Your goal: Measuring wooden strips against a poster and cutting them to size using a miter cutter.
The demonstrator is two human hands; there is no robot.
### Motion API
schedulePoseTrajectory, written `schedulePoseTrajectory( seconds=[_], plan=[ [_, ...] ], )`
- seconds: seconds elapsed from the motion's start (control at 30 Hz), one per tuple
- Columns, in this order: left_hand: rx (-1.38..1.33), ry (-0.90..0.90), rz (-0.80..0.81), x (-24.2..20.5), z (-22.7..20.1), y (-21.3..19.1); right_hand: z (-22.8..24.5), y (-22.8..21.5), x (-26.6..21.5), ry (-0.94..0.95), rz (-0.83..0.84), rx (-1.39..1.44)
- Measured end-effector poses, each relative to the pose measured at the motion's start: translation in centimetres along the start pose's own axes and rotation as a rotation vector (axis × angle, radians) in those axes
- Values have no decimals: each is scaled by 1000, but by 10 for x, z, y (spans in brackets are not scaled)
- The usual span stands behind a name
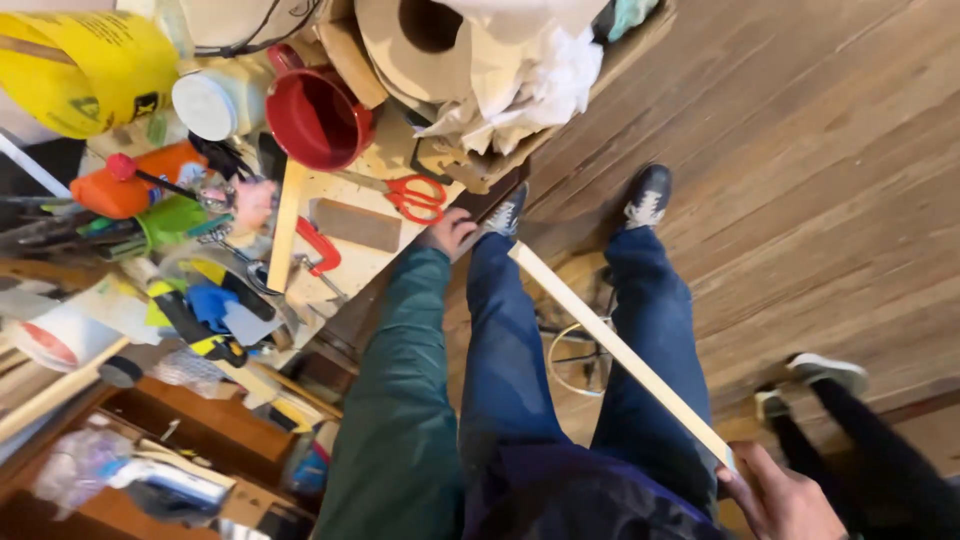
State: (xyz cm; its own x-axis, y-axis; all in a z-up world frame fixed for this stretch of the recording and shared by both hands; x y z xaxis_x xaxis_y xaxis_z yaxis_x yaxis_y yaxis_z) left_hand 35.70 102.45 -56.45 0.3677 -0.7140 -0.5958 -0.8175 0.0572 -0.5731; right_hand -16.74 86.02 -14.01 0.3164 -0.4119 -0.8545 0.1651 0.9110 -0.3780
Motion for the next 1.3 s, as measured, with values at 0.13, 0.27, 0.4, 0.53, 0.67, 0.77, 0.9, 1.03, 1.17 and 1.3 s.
schedulePoseTrajectory(
  seconds=[0.13, 0.27, 0.4, 0.53, 0.67, 0.77, 0.9, 1.03, 1.17, 1.3],
  plan=[
    [101, -135, 8, -35, -42, -22, 6, 49, -18, -65, 67, 108],
    [373, -235, -100, 7, 46, 18, 25, 64, -16, -70, -37, 103],
    [-250, -111, -256, 16, 74, 16, 28, 71, -26, 108, -9, 203],
    [788, -113, -33, -12, 7, 1, 15, 71, -28, 31, -50, 164],
    [774, -227, 258, -87, -146, -74, 10, 67, -44, 47, 2, 115],
    [799, 3, 148, -150, -255, -130, -6, 54, -59, -14, -105, 146],
    [707, 320, -78, -243, -384, -200, -18, 8, -102, 253, -285, 267],
    [693, 376, -4, -308, -513, -285, 26, -79, -135, -229, -735, 235],
    [446, 441, -65, -357, -609, -370, 25, -120, -143, -197, -840, 495],
    [602, 310, -156, -381, -664, -437, 36, -153, -141, -358, -866, 576]
  ],
)
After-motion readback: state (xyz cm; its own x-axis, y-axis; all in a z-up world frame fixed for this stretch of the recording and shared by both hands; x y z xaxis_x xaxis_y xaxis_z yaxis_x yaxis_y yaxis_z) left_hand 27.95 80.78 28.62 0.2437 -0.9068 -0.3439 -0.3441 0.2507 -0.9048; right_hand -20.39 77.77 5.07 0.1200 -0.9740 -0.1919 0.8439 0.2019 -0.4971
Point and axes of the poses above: each hand's wrist, its own x-axis towards the middle knuckle, its own y-axis out of the palm, z = x × y, the point moved 3 cm from there along x, towards the middle knuckle, and after that the axes turned 8 degrees about -y, right-handed, at the moved point
